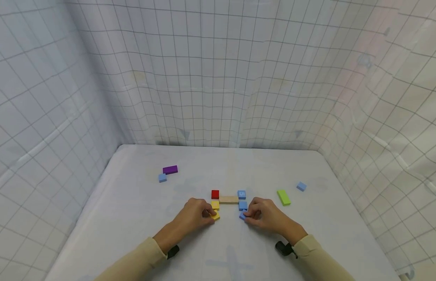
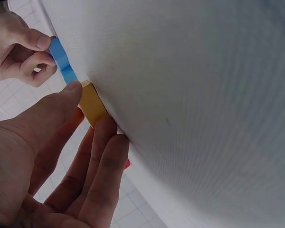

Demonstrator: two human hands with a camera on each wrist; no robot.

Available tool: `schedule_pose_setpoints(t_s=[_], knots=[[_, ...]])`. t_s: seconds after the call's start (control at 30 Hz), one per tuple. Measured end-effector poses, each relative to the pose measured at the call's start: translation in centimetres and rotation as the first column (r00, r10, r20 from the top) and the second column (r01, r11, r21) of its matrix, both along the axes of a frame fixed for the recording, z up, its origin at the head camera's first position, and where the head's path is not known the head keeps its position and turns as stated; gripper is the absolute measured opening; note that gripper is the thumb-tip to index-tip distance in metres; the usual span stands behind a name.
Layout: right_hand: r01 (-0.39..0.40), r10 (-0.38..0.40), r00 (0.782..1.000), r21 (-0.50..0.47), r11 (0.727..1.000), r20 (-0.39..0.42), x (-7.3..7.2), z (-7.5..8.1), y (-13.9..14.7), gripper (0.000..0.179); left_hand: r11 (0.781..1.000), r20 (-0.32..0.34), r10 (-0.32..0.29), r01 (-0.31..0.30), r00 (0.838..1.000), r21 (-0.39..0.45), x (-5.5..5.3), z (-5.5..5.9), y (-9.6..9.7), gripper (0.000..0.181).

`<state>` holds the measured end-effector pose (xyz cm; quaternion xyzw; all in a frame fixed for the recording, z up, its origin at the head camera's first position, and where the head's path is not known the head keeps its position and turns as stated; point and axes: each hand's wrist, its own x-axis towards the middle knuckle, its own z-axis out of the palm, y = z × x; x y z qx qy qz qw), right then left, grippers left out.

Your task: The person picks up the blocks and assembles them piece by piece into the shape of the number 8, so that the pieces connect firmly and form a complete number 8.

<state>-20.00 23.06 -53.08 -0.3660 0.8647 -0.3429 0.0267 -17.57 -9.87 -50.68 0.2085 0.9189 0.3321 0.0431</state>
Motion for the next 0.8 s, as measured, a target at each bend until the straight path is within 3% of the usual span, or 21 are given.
schedule_pose_setpoints(t_s=[0.8], knots=[[-0.006,0.006,1.000,-0.002,1.000,0.000,-0.16,-0.16,0.10,0.007,0.999,-0.053,0.006,-0.008,0.999,-0.038,-0.09,-0.12,0.39,0.016]])
